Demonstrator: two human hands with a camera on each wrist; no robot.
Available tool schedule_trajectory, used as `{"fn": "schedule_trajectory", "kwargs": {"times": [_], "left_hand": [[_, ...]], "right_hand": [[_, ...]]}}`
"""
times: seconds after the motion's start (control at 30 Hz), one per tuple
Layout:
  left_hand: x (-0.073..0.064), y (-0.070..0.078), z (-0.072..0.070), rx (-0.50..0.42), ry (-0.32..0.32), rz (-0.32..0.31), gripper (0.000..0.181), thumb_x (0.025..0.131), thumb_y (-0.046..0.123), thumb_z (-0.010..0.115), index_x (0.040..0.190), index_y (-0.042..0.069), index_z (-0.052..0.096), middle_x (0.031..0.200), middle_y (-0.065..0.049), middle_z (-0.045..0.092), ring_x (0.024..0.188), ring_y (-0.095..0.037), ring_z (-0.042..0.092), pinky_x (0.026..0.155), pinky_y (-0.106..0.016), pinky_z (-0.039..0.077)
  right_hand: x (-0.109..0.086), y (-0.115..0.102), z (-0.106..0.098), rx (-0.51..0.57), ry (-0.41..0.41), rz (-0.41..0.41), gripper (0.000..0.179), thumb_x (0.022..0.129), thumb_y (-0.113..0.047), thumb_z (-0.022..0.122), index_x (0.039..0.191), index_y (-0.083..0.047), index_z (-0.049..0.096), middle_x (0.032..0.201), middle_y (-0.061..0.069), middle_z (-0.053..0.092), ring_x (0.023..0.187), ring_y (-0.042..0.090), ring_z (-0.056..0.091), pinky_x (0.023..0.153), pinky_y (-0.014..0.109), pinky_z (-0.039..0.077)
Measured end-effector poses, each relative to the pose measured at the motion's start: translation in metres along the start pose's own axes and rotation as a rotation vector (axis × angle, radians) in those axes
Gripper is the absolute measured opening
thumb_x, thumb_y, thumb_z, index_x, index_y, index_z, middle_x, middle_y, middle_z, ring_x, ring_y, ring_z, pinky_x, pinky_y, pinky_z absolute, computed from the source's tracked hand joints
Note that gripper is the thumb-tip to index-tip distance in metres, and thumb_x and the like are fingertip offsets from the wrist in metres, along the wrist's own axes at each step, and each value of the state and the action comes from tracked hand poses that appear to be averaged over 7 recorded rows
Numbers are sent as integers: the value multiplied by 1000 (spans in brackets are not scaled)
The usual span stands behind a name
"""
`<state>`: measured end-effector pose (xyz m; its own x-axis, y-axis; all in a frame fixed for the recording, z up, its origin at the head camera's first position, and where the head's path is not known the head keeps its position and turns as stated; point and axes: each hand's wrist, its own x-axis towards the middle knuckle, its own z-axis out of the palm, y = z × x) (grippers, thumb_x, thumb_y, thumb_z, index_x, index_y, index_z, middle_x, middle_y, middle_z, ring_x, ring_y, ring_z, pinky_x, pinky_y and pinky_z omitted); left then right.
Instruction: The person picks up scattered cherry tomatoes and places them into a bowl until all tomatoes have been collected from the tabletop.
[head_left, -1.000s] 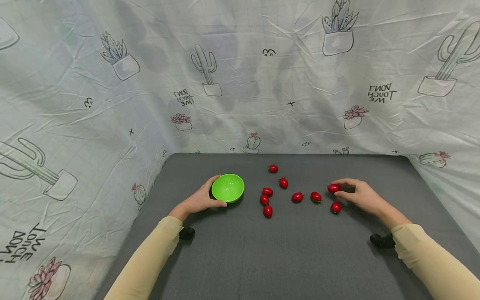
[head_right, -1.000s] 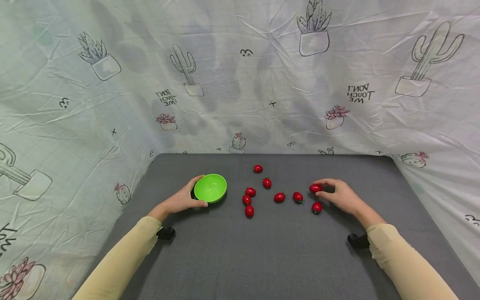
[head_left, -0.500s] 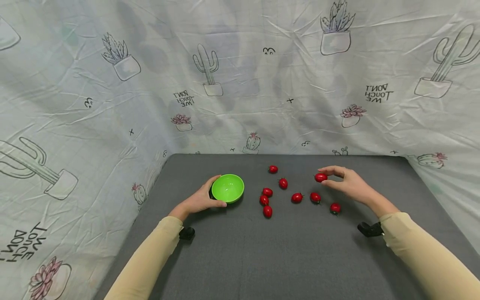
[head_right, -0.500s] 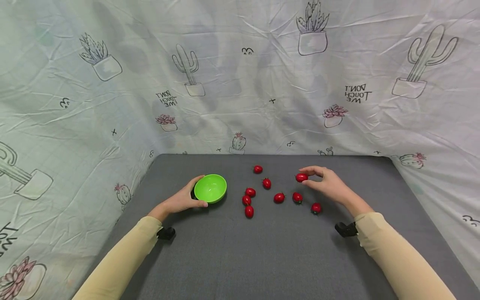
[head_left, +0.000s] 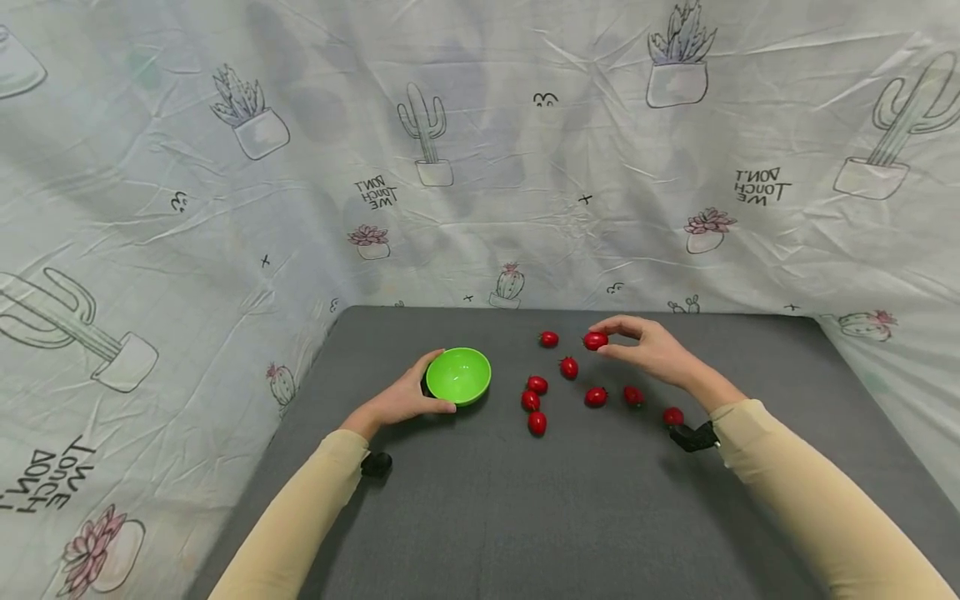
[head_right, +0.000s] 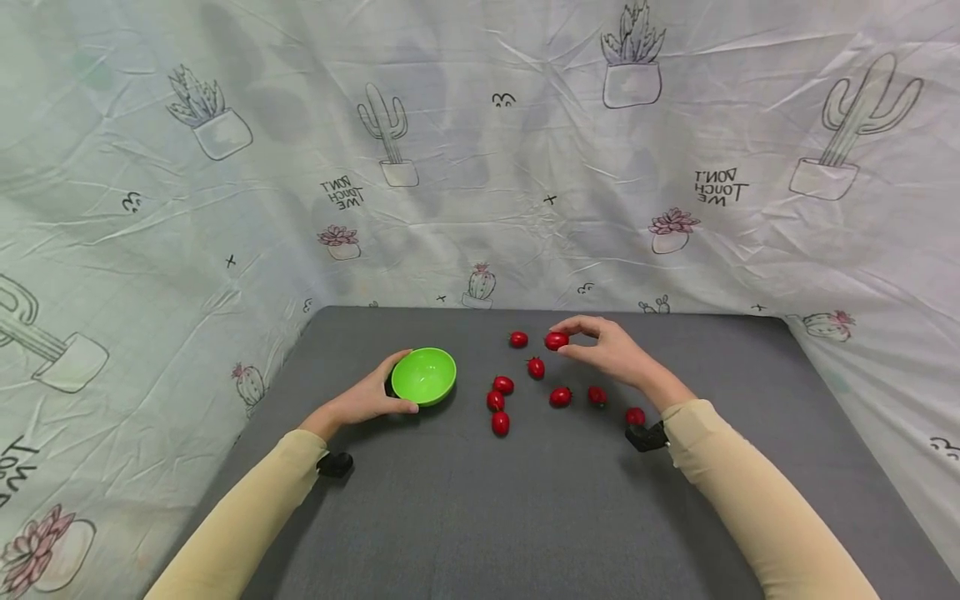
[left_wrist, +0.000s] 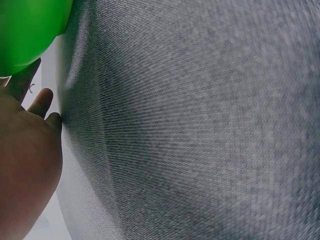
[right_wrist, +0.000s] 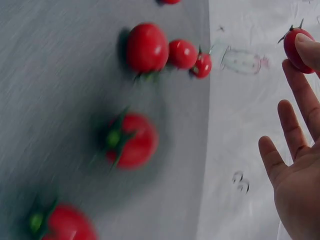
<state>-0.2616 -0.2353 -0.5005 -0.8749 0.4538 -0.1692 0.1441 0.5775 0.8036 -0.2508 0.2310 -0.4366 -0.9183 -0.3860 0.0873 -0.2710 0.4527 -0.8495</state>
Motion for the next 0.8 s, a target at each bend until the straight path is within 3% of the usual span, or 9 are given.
{"fn": "schedule_trajectory", "kwargs": {"times": [0.4, 0.8], "left_hand": [[1, 8, -4, -31, -21, -12, 112, 82, 44, 86, 165, 23, 14, 165, -11, 21, 147, -33, 30, 113, -59, 30], [3, 11, -4, -46, -18, -21, 113, 81, 44, 88, 165, 23, 15, 164, -12, 22, 146, -33, 33, 113, -58, 31]], "right_hand": [[40, -29, 28, 85, -76, 42, 38, 96, -37, 75, 131, -26, 69, 134, 1, 61, 146, 31, 36, 113, 59, 31], [73, -39, 62, 147, -125, 3, 35, 95, -33, 77, 128, -25, 71, 132, 0, 63, 133, 28, 50, 104, 51, 43]]}}
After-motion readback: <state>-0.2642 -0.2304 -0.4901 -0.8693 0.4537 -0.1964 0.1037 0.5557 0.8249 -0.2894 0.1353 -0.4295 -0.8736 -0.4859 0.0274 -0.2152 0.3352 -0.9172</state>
